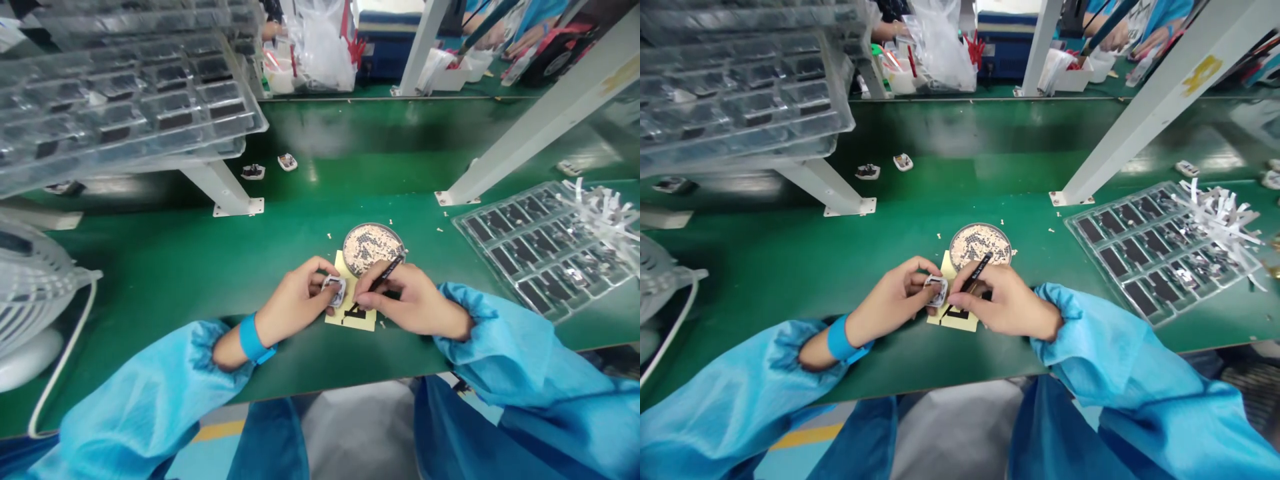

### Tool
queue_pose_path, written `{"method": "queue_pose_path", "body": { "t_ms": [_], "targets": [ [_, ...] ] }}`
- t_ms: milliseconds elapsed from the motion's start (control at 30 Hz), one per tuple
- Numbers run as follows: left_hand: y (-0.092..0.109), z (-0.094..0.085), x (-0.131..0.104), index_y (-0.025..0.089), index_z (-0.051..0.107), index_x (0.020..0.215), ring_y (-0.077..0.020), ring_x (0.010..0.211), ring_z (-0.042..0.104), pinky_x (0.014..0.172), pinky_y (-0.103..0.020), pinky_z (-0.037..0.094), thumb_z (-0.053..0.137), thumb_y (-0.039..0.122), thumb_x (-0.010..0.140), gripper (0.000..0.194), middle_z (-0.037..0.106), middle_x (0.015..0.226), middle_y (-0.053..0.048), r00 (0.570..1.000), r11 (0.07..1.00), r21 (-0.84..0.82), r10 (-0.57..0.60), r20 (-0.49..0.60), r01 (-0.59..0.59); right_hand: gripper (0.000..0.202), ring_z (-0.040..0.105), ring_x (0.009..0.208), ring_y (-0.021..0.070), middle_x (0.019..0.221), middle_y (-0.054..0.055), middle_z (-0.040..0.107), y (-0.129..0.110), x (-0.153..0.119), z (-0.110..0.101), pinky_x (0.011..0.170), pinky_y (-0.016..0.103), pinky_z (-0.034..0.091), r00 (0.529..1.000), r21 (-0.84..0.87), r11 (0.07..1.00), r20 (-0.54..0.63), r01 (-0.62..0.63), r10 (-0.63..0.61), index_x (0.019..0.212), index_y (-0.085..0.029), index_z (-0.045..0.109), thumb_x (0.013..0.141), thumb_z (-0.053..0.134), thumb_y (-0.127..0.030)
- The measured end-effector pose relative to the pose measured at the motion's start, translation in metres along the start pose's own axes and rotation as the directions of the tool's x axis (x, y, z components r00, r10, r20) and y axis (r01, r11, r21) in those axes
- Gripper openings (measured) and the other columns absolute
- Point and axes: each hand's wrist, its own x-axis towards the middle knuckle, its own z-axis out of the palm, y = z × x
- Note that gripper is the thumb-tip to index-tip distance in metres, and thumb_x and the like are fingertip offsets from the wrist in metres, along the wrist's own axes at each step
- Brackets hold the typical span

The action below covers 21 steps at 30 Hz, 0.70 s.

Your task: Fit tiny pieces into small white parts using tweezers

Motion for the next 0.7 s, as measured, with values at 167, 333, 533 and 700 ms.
{"method": "queue_pose_path", "body": {
  "t_ms": [167, 333, 533, 700],
  "targets": [
    [0.0026, -0.0010, 0.0009, 0.020, 0.050, 0.102, -0.0162, 0.061, 0.072, 0.039, -0.016, 0.042, 0.068, 0.039, 0.088, 0.029, 0.073, 0.081, -0.003, 1.000, 0.998, -0.068, -0.013, -0.017, 0.012, 0.014, 0.072, 0.090, 0.0197, 0.094, 0.006, 0.074, -0.0052, 0.0019, -0.0040, 0.084, 0.035, 0.061, 0.943, -0.178, 0.948, -0.158, 0.264, -0.293, 0.098, -0.018, 0.071, 0.087, 0.073, -0.011],
    [-0.0013, -0.0026, 0.0014, 0.020, 0.051, 0.104, -0.0190, 0.064, 0.074, 0.038, -0.017, 0.042, 0.069, 0.041, 0.088, 0.032, 0.074, 0.081, -0.005, 1.000, 0.996, -0.090, 0.006, -0.027, -0.009, 0.018, 0.072, 0.094, 0.0203, 0.099, 0.007, 0.075, 0.0005, 0.0032, -0.0035, 0.085, 0.036, 0.062, 0.917, -0.262, 0.906, -0.132, 0.333, -0.376, 0.104, -0.019, 0.072, 0.088, 0.072, -0.011],
    [-0.0024, -0.0031, 0.0018, 0.020, 0.050, 0.105, -0.0196, 0.065, 0.074, 0.039, -0.016, 0.042, 0.067, 0.040, 0.089, 0.031, 0.073, 0.081, -0.005, 1.000, 0.997, -0.072, 0.012, -0.029, -0.014, 0.018, 0.072, 0.096, 0.0187, 0.100, 0.006, 0.075, 0.0037, 0.0041, -0.0019, 0.086, 0.034, 0.061, 0.912, -0.314, 0.881, -0.091, 0.355, -0.400, 0.105, -0.020, 0.071, 0.089, 0.071, -0.010],
    [-0.0026, -0.0029, 0.0008, 0.020, 0.050, 0.105, -0.0196, 0.066, 0.074, 0.038, -0.016, 0.042, 0.066, 0.040, 0.090, 0.030, 0.073, 0.082, -0.004, 0.999, 0.997, -0.070, 0.013, -0.031, -0.015, 0.017, 0.072, 0.096, 0.0182, 0.100, 0.006, 0.075, 0.0030, 0.0045, -0.0023, 0.086, 0.033, 0.061, 0.909, -0.337, 0.870, -0.080, 0.361, -0.408, 0.105, -0.020, 0.070, 0.091, 0.070, -0.012]
  ]
}}
